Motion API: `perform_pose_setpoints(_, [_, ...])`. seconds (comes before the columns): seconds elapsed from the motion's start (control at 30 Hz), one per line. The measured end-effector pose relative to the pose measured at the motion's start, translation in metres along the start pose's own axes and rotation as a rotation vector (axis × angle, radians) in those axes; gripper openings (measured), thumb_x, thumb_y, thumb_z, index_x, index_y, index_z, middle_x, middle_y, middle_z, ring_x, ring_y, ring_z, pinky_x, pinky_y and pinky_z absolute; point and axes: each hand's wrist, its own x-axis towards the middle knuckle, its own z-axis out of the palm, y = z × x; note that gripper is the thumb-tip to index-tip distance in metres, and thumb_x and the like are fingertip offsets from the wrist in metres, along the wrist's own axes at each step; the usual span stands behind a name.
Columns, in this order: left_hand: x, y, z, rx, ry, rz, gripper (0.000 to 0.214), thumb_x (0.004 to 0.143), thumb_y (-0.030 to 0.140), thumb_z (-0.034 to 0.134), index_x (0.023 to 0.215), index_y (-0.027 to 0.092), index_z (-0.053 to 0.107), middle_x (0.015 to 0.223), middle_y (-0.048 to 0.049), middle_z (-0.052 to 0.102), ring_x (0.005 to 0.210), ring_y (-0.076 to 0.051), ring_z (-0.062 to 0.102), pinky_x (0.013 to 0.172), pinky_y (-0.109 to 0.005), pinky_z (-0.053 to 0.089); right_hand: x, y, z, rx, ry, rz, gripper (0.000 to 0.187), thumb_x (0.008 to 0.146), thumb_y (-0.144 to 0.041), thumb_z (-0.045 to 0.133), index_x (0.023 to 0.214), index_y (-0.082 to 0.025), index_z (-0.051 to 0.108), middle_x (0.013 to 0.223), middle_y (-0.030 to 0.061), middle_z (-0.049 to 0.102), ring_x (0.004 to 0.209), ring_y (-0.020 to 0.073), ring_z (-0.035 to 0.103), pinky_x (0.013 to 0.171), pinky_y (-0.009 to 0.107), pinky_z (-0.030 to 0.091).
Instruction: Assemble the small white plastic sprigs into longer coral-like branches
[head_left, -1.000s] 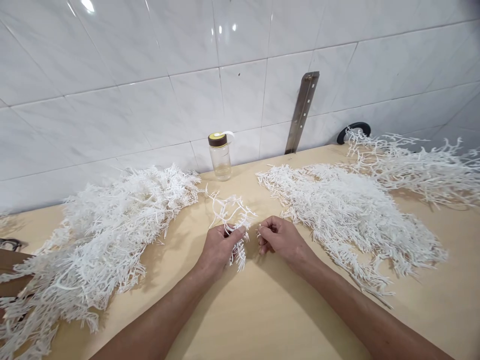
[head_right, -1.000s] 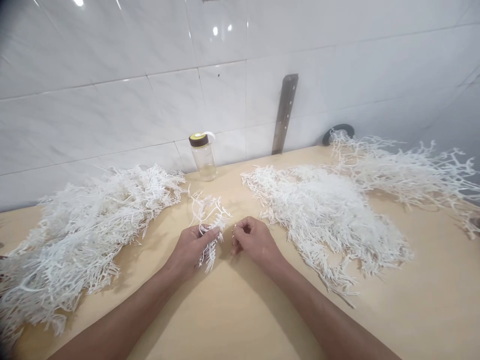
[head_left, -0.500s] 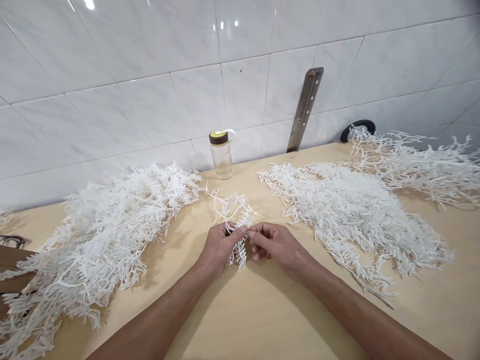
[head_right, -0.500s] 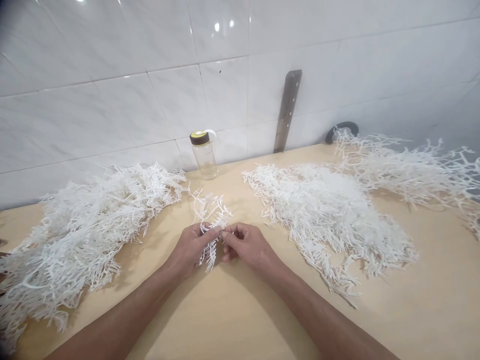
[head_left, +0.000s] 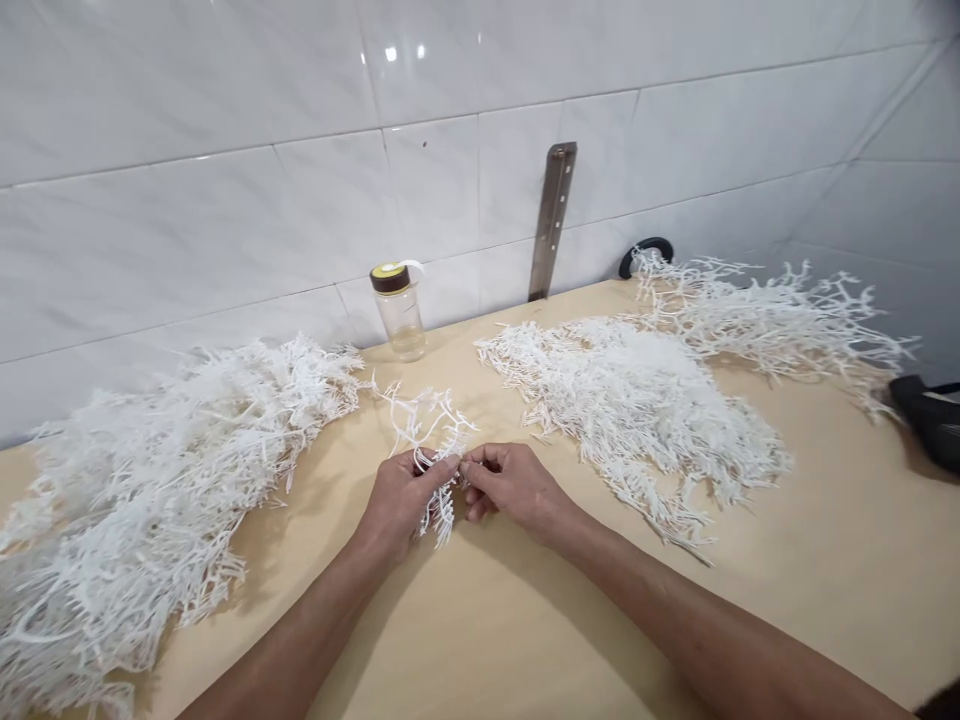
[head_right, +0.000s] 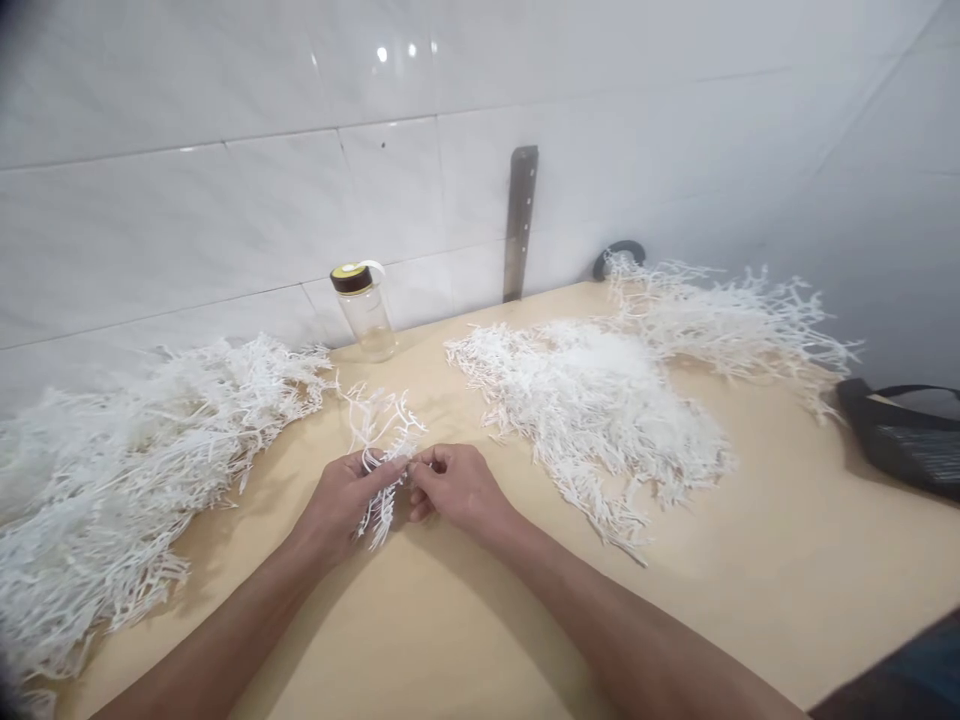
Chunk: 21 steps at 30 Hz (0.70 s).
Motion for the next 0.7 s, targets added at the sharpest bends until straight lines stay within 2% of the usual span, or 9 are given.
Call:
perform_pose_setpoints(0.1, [0.000, 0.001, 0.002, 0.004, 0.025, -0.005, 0.043, 0.057, 0.049, 0.084, 0.062, 0.015, 0.058, 0.049, 0.0041, 0.050, 0.043, -0.009, 0.043, 0.043, -0.021, 0.032, -0.002, -0.003, 0.001, -0.025, 0.027, 0.006, 0.012, 0.083, -0.029, 0.061, 0.080, -0.018, 0.063, 0.063, -0.0005, 0.067, 0.050, 0.0144, 0.069, 0.048, 0.021, 0.053])
perform_pose_setpoints(0.23, [0.001, -0.002, 0.002, 0.093, 0.059, 0.034, 0.040, 0.061, 0.047, 0.082, 0.061, 0.015, 0.057, 0.048, 0.0050, 0.047, 0.043, -0.008, 0.040, 0.041, -0.020, 0.029, -0.007, -0.006, 0.003, -0.092, 0.094, -0.007, 0.002, 0.078, -0.021, 0.060, 0.077, -0.019, 0.059, 0.057, -0.0024, 0.065, 0.049, 0.0164, 0.069, 0.043, 0.021, 0.051])
perform_pose_setpoints(0.4, [0.003, -0.006, 0.002, 0.137, 0.106, 0.063, 0.037, 0.065, 0.045, 0.080, 0.063, 0.016, 0.057, 0.047, 0.0056, 0.046, 0.042, -0.007, 0.039, 0.040, -0.019, 0.029, -0.009, -0.006, 0.002, -0.193, 0.118, -0.073, 0.002, 0.077, -0.019, 0.057, 0.077, -0.020, 0.058, 0.058, -0.0020, 0.065, 0.047, 0.0170, 0.068, 0.044, 0.023, 0.051])
perform_pose_setpoints(0.57, [0.001, -0.005, 0.001, -0.027, 0.054, 0.015, 0.041, 0.066, 0.050, 0.079, 0.066, 0.016, 0.056, 0.046, 0.0064, 0.043, 0.039, -0.007, 0.037, 0.038, -0.020, 0.029, -0.005, -0.003, -0.005, -0.037, 0.083, -0.043, 0.006, 0.077, -0.019, 0.059, 0.078, -0.020, 0.054, 0.058, -0.0024, 0.065, 0.050, 0.0191, 0.070, 0.048, 0.026, 0.055])
perform_pose_setpoints(0.7, [0.004, -0.005, -0.003, -0.125, -0.005, 0.000, 0.045, 0.070, 0.057, 0.075, 0.073, 0.015, 0.061, 0.052, 0.0047, 0.047, 0.041, -0.007, 0.039, 0.038, -0.020, 0.031, -0.003, -0.004, -0.012, 0.100, 0.050, -0.030, 0.012, 0.077, -0.024, 0.064, 0.075, -0.019, 0.054, 0.061, -0.0014, 0.066, 0.050, 0.0168, 0.068, 0.053, 0.028, 0.056])
